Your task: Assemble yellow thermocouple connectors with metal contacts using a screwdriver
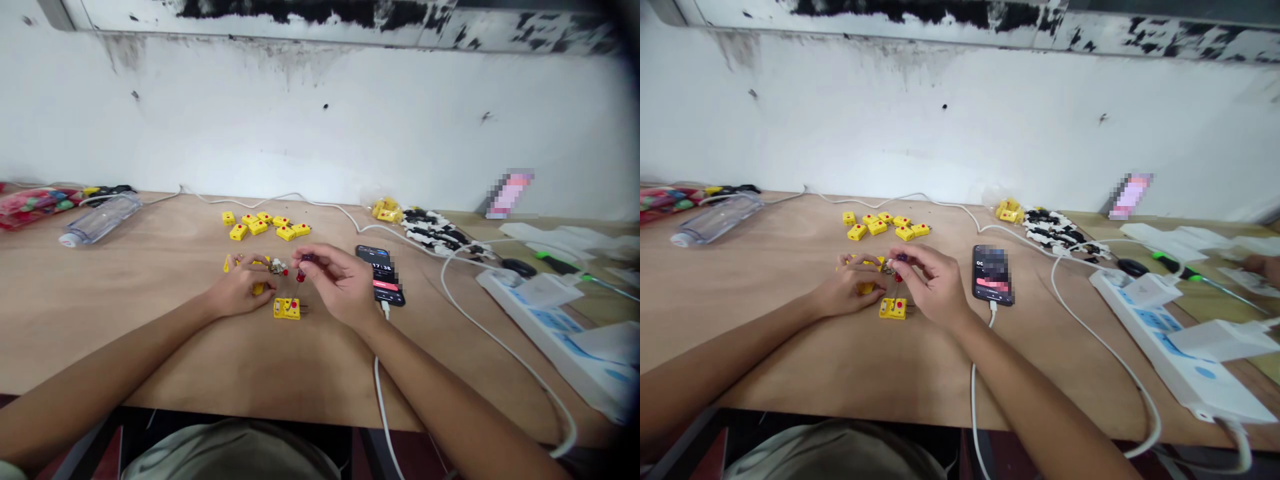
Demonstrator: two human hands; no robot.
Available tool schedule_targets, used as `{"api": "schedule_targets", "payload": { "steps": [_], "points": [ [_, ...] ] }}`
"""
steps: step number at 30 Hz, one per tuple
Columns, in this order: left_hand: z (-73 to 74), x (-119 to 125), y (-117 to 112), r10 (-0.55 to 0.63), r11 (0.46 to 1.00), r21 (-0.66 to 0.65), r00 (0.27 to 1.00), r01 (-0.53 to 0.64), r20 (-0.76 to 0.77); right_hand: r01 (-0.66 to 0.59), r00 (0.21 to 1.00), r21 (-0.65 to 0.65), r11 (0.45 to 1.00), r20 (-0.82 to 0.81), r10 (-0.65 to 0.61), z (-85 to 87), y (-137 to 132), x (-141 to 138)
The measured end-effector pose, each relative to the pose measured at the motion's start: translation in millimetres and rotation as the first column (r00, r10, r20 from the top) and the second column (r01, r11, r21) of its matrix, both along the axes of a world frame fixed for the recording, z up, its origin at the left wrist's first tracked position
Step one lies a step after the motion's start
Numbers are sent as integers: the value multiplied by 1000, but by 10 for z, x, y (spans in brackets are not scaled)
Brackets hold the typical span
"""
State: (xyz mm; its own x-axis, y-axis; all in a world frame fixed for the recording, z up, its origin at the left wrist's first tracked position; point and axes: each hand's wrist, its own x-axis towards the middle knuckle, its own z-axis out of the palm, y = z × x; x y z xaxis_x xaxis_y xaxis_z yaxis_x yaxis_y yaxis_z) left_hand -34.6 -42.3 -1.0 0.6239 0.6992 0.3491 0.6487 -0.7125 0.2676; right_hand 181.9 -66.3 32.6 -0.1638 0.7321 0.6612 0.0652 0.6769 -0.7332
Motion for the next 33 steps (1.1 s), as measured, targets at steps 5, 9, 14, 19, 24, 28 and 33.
{"api": "schedule_targets", "payload": {
  "steps": [5, 9, 14, 19, 24, 28, 33],
  "points": [
    [15, -4, 7, -4, 1000, 4, 1000, 4, 10, -13, 1000, 18, 1000, 10, 13, -32, 5, -10],
    [72, -10, -31, -21, 999, -35, 999, 22, 39, 5, 999, 83, 997, 54, -9, -14, 5, -8],
    [152, 50, -153, -148, 985, -86, 989, 150, 29, 33, 987, 266, 963, 146, -74, 64, 4, 8],
    [96, 129, -189, -132, 990, -53, 991, 131, -3, 42, 978, 309, 950, 184, -103, 116, -7, 0],
    [1, 110, -148, -118, 992, -45, 993, 118, 5, -157, 961, 73, 985, 242, 135, 197, -43, 6],
    [-20, 93, -137, -110, 993, -29, 994, 111, 11, -345, 905, -150, 926, 210, 371, 242, -60, 34],
    [31, 104, -155, -144, 988, -58, 989, 144, 18, -175, 973, 96, 980, 167, 157, 175, -23, 31]
  ]
}}
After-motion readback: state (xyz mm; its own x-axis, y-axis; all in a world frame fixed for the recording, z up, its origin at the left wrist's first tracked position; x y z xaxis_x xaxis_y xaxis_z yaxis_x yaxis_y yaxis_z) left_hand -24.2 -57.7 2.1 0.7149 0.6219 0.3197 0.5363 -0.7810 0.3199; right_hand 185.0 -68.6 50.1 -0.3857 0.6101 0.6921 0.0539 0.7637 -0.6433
